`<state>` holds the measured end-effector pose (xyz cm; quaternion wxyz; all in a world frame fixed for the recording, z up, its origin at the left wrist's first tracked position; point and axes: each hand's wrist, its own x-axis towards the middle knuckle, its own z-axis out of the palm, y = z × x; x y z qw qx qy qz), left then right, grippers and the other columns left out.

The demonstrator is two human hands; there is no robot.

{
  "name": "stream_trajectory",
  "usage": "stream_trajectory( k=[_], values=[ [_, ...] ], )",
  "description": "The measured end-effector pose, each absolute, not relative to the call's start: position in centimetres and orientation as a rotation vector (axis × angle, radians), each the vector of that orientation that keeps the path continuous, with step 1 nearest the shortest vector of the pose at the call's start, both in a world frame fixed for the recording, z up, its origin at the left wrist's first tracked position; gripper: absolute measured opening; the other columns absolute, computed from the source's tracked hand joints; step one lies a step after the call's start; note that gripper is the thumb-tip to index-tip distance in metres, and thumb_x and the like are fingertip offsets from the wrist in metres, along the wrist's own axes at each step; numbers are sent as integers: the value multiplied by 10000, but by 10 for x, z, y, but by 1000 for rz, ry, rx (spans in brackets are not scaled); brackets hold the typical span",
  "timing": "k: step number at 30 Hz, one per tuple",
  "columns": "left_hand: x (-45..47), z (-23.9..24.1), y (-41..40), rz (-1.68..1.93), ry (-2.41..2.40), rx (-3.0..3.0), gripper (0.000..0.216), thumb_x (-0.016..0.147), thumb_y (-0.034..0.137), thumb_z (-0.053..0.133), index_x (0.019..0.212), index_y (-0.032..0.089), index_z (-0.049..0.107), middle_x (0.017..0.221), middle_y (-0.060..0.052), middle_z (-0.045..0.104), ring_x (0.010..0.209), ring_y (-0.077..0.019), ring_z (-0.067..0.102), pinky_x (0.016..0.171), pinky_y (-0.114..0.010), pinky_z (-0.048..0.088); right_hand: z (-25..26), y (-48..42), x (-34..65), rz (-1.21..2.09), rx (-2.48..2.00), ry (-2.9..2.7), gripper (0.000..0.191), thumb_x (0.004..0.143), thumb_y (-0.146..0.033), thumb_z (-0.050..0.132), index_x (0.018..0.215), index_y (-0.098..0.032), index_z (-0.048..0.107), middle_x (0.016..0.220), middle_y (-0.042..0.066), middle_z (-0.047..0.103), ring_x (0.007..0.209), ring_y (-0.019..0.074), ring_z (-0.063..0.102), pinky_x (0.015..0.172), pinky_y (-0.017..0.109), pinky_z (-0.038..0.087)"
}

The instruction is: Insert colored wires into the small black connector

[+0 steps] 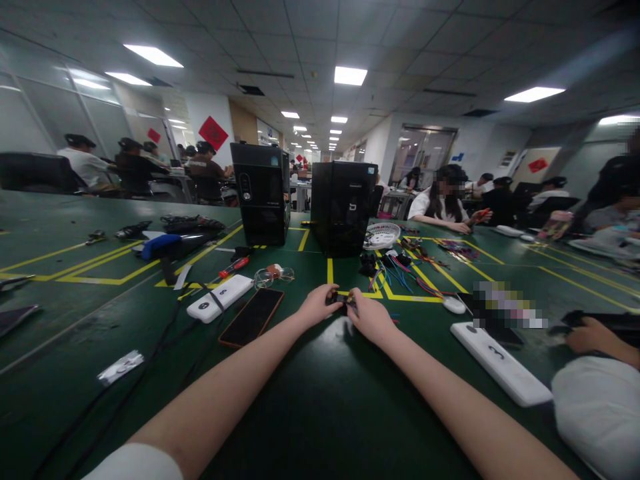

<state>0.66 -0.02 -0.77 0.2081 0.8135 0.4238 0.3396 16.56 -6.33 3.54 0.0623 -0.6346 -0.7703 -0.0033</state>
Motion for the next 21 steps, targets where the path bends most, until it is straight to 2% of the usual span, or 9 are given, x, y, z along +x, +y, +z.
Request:
stream_trajectory(
  k=[2, 4, 7, 14, 21],
  values=[
    [7, -7, -2, 921, 1045, 2266, 488, 733, 287, 609, 1191, 185, 477, 1060, -73, 591, 920, -188, 569, 833, -316, 448, 36, -63, 167, -48, -1956, -2312, 416, 888, -414, 333, 1195, -141, 400, 952, 127, 618, 865, 217, 594, 701, 280, 399],
    [7, -7, -4, 905, 951, 2252, 529, 736, 274, 604, 1232, 195, 437, 1078, -72, 590, 923, -181, 575, 835, -316, 453, 35, -61, 170, -49, -1959, -2341, 418, 870, -462, 352, 1119, -151, 476, 965, 129, 619, 894, 222, 588, 720, 284, 402],
    [8, -7, -4, 917, 922, 2201, 577, 745, 253, 589, 1279, 189, 380, 1108, -86, 577, 923, -173, 582, 837, -318, 459, 35, -56, 178, -10, -1983, -2350, 368, 840, -459, 401, 989, -156, 548, 919, 112, 632, 869, 215, 596, 707, 275, 413],
    [7, -8, -3, 913, 981, 2177, 534, 770, 226, 537, 1279, 171, 385, 1047, -82, 594, 932, -173, 574, 865, -331, 442, 51, -42, 222, 138, -2484, -2163, 376, 744, -428, 511, 951, -137, 629, 930, 142, 644, 869, 248, 611, 659, 304, 450],
    [6, -7, -4, 885, 971, 2184, 517, 786, 235, 518, 1283, 182, 383, 1037, -70, 604, 958, -172, 572, 877, -323, 437, 53, -33, 278, 238, -2666, -2040, 411, 691, -460, 561, 914, -130, 664, 951, 141, 646, 862, 253, 616, 655, 316, 462]
  ],
)
